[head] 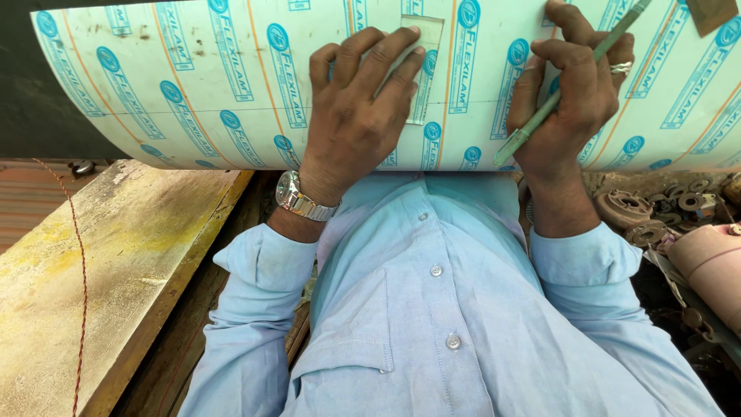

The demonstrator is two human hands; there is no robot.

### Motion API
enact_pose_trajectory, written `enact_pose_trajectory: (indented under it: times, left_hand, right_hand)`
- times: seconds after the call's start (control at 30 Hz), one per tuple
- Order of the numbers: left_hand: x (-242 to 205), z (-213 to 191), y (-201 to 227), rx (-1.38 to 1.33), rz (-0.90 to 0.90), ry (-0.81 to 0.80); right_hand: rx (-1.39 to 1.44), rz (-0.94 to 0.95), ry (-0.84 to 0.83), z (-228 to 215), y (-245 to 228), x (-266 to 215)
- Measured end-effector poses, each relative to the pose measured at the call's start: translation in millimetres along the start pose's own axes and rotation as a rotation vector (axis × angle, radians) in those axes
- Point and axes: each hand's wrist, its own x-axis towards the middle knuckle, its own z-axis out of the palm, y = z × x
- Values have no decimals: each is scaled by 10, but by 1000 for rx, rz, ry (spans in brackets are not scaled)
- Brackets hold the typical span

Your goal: The person marks a large protective sheet with a pen while holding it steady with the other hand. The sheet is wrapped around a cylindrical surface and the person draws lines and marks along its length.

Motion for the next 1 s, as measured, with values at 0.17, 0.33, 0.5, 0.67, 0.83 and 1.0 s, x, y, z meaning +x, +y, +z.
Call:
enact_pose_trajectory:
  times: [0.17,0.33,0.5,0.67,0.83,1.0]
  left_hand:
    - [1,103,37,55,8,-13]
    - [91,240,85,116,47,-18]
    - [123,339,82,174,50,-48]
    - [151,340,50,57,43,14]
    - [146,333,30,15,31,-6]
    - [137,336,31,15,18,-11]
  right_hand:
    - [-25,-10,12,9,-29,51]
    - [-41,16,-3,4,-54,45]
    - [-63,8,-5,17,-56,18]
    - [-87,-22,-66,26,-145,23]
    - [-25,-6,-109,143,-305,-2]
    - [-33,-9,-137,172,-324,51]
